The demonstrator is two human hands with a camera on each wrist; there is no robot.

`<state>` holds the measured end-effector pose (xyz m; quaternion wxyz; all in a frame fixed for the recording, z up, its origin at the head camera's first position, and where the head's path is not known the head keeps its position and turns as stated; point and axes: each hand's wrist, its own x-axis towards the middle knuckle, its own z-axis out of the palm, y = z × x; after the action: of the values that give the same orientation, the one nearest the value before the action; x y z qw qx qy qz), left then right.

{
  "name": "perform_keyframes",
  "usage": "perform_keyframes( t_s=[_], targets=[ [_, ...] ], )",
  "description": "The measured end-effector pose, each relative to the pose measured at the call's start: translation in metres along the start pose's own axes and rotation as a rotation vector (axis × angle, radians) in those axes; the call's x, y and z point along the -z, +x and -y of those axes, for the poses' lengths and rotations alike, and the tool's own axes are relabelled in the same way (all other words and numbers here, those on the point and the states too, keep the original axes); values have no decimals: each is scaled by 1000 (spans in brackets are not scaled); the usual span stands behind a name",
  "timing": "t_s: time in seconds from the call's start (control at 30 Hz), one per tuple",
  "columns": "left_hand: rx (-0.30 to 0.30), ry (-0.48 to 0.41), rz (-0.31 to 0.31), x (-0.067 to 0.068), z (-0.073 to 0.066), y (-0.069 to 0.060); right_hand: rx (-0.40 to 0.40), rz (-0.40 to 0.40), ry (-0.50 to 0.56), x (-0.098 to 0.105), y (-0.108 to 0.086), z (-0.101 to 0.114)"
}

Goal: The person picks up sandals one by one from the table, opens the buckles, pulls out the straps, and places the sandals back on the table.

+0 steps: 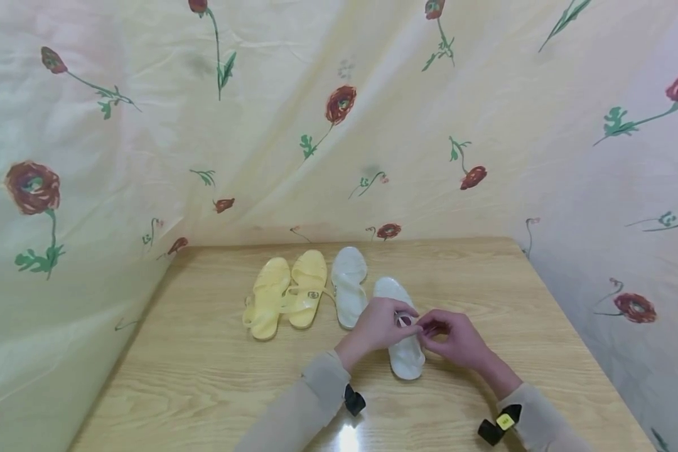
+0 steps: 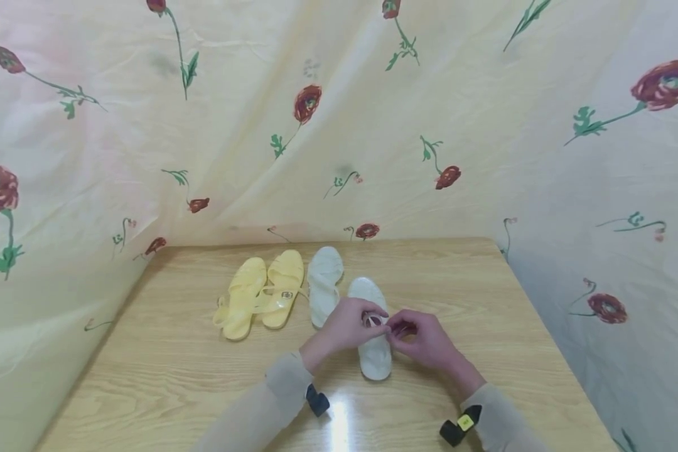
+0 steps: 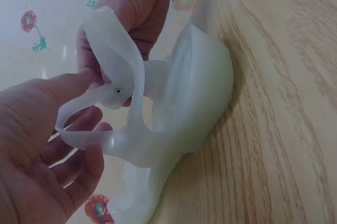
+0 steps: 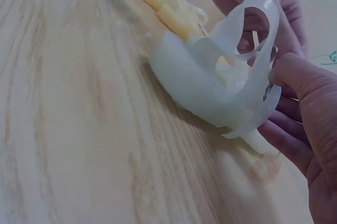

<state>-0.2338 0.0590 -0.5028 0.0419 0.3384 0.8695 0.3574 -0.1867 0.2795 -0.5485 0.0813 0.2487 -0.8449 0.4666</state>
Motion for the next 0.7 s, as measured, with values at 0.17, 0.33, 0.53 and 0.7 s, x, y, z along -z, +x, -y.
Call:
perform_keyframes(
  t_s=[0.17,0.33,0.53,0.7],
  targets=[
    [10,6,8,0,0,0,-25,17,9,-1,2,2],
    [21,-48,-21,1,1,-2,-51,18,4,0,2,-1],
    [50,-108,-45,3,2,-3,-53,8,10,0,0,-3],
    [47,-98,-6,2,1,-1,-29,-3,22,-2,0,-5]
  ],
)
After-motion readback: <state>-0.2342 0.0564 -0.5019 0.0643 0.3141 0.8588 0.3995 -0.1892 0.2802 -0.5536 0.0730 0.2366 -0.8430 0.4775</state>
